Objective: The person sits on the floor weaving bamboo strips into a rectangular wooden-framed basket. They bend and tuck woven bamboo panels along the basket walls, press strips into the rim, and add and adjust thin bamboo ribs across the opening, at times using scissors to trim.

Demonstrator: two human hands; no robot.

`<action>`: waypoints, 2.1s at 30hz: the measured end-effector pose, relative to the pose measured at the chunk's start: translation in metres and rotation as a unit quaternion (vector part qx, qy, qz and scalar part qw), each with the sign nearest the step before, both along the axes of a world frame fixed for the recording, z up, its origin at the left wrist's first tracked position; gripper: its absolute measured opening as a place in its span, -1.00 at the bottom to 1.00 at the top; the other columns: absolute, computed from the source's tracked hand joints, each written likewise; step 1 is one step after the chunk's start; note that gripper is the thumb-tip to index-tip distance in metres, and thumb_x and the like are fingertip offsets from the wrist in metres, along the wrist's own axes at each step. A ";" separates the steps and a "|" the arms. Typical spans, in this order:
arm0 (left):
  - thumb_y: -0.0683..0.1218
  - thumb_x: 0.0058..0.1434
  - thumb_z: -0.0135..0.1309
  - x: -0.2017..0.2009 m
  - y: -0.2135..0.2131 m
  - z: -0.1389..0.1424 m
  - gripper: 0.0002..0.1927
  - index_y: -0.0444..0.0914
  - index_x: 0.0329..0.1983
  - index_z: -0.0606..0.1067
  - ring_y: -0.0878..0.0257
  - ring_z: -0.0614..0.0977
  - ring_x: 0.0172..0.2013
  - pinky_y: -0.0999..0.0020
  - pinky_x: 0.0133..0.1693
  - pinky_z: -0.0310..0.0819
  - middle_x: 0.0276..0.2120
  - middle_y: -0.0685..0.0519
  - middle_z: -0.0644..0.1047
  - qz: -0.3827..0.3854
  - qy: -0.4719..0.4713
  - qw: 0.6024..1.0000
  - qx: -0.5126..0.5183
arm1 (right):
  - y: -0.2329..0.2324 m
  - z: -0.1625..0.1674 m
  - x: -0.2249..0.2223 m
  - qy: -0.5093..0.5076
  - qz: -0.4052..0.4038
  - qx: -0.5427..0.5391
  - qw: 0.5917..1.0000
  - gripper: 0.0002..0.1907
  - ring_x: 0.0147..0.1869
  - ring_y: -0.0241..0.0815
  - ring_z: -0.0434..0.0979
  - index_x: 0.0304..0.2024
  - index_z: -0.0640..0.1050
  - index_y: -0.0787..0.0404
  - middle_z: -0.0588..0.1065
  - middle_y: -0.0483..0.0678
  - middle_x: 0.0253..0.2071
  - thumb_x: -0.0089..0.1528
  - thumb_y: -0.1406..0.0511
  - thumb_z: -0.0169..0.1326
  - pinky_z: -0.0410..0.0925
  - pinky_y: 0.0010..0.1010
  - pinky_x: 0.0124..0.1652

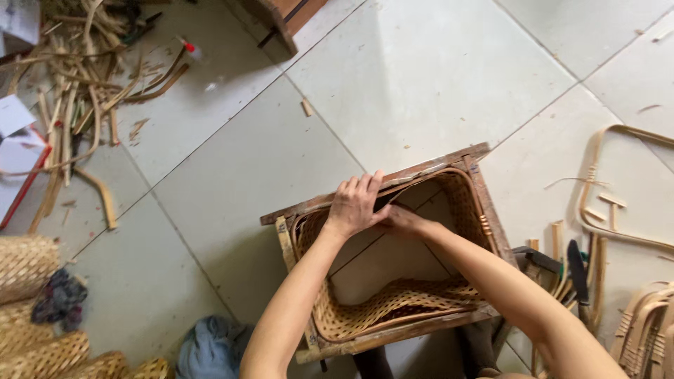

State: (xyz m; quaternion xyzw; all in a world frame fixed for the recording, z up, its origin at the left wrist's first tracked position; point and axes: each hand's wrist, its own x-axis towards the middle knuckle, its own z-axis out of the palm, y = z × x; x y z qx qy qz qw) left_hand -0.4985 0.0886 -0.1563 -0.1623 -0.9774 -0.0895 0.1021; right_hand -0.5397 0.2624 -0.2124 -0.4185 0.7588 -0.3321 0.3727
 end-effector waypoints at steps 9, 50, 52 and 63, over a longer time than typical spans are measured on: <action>0.21 0.17 0.27 -0.003 0.004 -0.002 -0.23 -0.28 0.29 0.32 0.11 0.60 -0.30 0.19 -0.27 0.54 -0.19 -0.04 0.53 0.002 -0.003 1.000 0.018 | 0.001 -0.026 0.002 0.093 -0.049 -0.019 0.994 -0.68 0.03 0.20 0.48 -0.06 0.56 0.31 0.51 0.22 -0.03 0.21 0.24 0.19 0.37 -0.05 0.04; 0.33 0.06 0.31 0.005 -0.010 -0.004 -0.25 -0.25 0.08 0.38 0.11 0.58 -0.24 0.17 -0.17 0.52 -0.19 0.01 0.50 0.030 -0.019 0.997 0.072 | -0.008 0.059 -0.057 0.432 0.144 0.090 0.886 -0.72 -0.19 -0.14 0.58 -0.12 0.51 0.40 0.52 0.08 -0.17 0.17 0.35 0.15 0.50 -0.37 -0.33; 0.31 0.07 0.29 0.005 -0.012 -0.006 -0.36 -0.23 -0.04 0.45 0.13 0.60 -0.25 0.19 -0.18 0.55 -0.20 0.05 0.51 0.027 -0.004 0.997 0.072 | -0.013 0.060 -0.064 0.392 0.119 0.058 0.910 -0.76 -0.25 -0.10 0.58 -0.15 0.52 0.36 0.54 0.06 -0.25 0.19 0.33 0.14 0.48 -0.31 -0.38; 0.34 0.13 0.22 -0.001 -0.017 -0.027 -0.41 -0.22 -0.09 0.54 0.25 0.66 -0.37 0.30 -0.29 0.62 -0.29 0.11 0.60 0.026 -0.017 0.999 0.041 | -0.021 0.074 -0.075 0.324 0.124 0.079 0.935 -0.85 -0.45 -0.19 0.52 -0.20 0.55 0.26 0.55 -0.04 -0.38 0.29 0.30 0.06 0.43 -0.29 -0.47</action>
